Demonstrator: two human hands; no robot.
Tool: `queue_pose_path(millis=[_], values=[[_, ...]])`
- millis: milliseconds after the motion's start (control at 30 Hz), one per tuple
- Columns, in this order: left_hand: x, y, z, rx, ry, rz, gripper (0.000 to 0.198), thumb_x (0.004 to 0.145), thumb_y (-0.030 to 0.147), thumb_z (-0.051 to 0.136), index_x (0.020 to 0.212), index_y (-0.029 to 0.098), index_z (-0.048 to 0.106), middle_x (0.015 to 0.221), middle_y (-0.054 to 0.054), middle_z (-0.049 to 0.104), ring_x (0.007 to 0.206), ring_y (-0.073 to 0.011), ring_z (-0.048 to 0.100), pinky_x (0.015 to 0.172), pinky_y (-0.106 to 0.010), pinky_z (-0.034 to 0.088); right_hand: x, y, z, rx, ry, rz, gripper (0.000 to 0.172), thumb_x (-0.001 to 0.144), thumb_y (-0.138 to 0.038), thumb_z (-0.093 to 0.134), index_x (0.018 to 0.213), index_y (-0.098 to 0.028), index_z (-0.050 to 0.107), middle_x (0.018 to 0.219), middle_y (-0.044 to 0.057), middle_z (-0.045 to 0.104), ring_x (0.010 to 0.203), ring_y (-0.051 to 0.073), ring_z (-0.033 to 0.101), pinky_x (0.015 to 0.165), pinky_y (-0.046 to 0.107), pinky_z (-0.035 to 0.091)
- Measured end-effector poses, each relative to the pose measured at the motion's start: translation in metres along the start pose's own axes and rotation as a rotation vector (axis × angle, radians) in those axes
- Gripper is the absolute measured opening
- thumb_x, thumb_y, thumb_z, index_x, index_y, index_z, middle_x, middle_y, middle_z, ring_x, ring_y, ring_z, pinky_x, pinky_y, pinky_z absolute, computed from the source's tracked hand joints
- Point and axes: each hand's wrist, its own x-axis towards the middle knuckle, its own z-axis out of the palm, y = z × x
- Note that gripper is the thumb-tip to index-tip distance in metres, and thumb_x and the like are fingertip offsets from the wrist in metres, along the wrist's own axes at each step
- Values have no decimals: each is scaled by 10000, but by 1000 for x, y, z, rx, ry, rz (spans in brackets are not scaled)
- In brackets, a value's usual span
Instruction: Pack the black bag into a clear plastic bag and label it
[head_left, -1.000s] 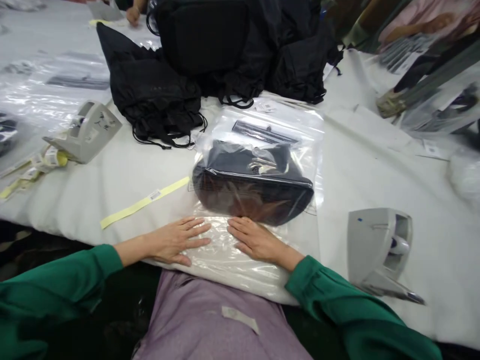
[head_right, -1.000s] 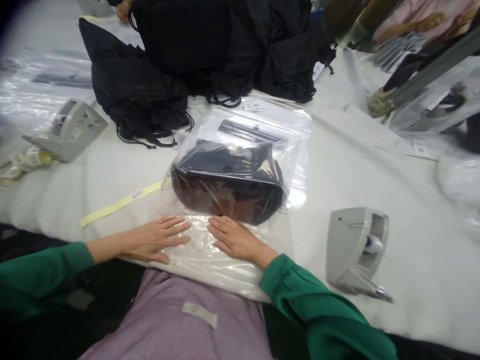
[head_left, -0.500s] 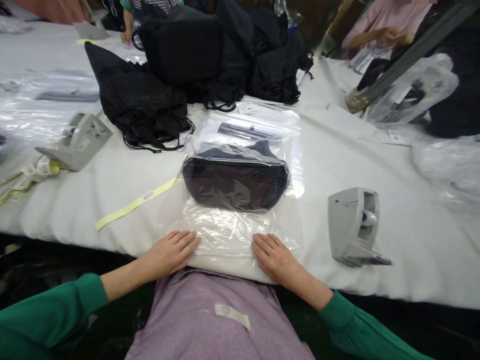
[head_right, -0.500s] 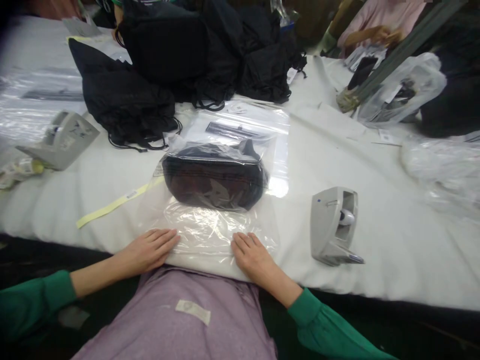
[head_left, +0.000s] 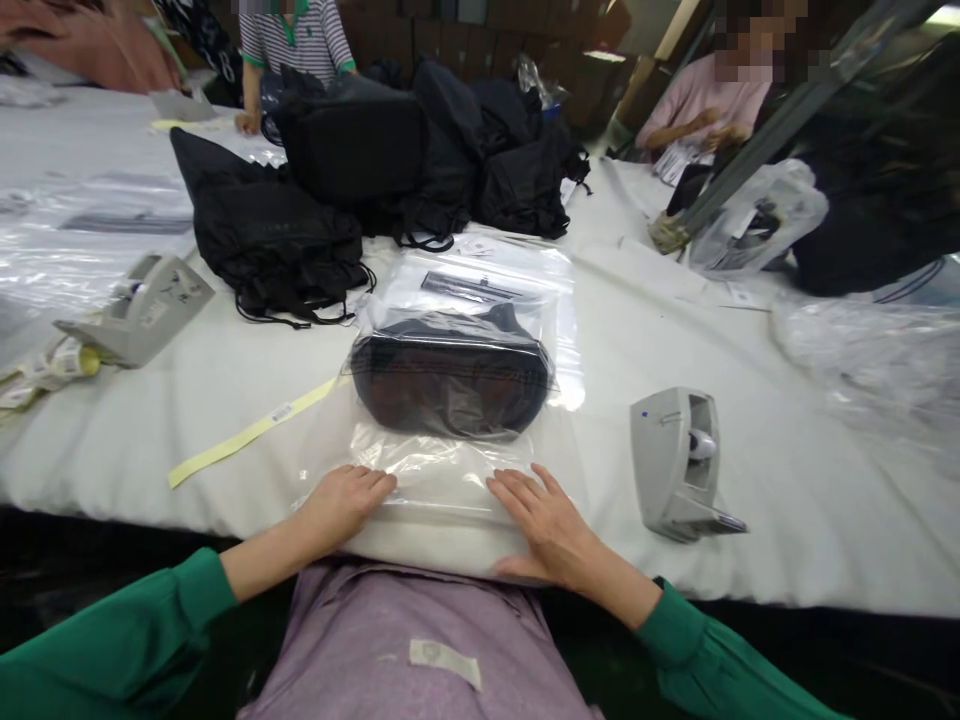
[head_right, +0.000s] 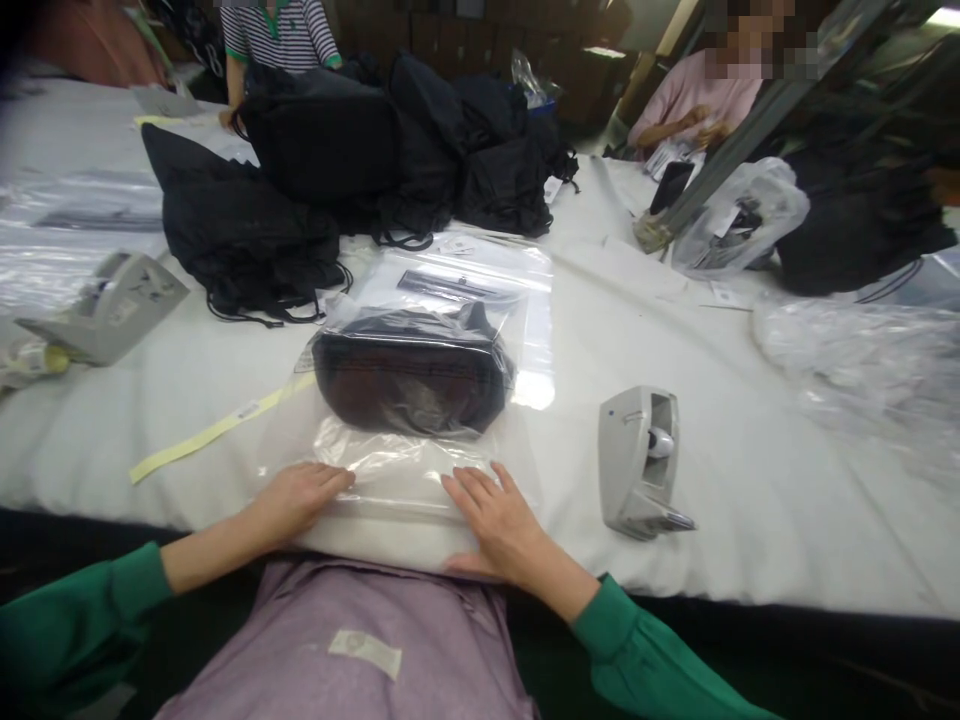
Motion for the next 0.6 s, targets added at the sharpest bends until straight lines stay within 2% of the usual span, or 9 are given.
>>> queue_pose_path(millis=[33,100,167,233,300,400,467,533,600], values=[[2,-5,-3,-27,-11,-16,319,843,38,420,1041,195,615,935,-67,713,827,-208,666,743,-306,517,-3,-1,-1,-43,-22,-15,794,804,-556,675,1402,-92,438,1341,237,550,1231,370,508,1061,610,317],[4,-14,-11,-68,-34,-33,359,803,19,390,1021,205,607,869,-56,710,770,-210,673,681,-292,510,-8,-1,-2,-111,-9,-25,645,871,-411,637,1407,-111,443,1324,226,565,1226,351,519,1069,618,301],[8,-22,-20,-130,-59,-48,376,803,36,366,1047,212,591,865,-56,709,776,-223,684,665,-293,504,-9,1,0,-142,48,-62,455,937,-199,500,1383,-113,472,1213,195,638,1118,294,596,1051,575,359],[13,-29,-30,-252,-80,-83,376,832,73,349,1109,221,556,919,-60,710,817,-227,692,697,-297,501,-6,6,-2,-142,109,-81,453,936,-53,360,1363,-117,497,1073,154,692,964,242,653,995,510,445],[19,-36,-40,-395,-94,-123,351,860,115,342,1144,225,516,947,-58,701,825,-219,689,729,-298,494,0,12,-10,-91,176,-19,463,932,-16,308,1320,-122,537,963,124,710,856,222,670,898,441,521],[31,-46,-57,-607,-135,-136,232,882,171,354,1045,221,511,872,-26,676,789,-195,665,741,-281,481,12,22,-35,170,230,182,334,977,-133,389,1255,-150,573,953,98,720,850,217,691,795,352,572],[39,-53,-67,-724,-166,-121,164,896,202,360,945,218,516,828,-7,658,783,-180,647,753,-270,475,16,28,-55,352,198,248,350,988,-305,480,1308,-170,523,1075,107,707,951,224,690,836,339,573],[47,-59,-75,-823,-204,-121,152,900,212,365,903,214,517,821,0,654,796,-170,641,773,-267,477,14,29,-70,372,137,184,649,916,-532,574,1413,-149,410,1254,174,629,1123,280,627,972,425,515],[52,-63,-79,-896,-247,-150,147,891,206,374,909,210,520,825,2,659,807,-167,645,784,-268,484,4,28,-74,233,63,40,942,787,-686,641,1466,-113,328,1406,259,485,1296,368,478,1097,583,344]])
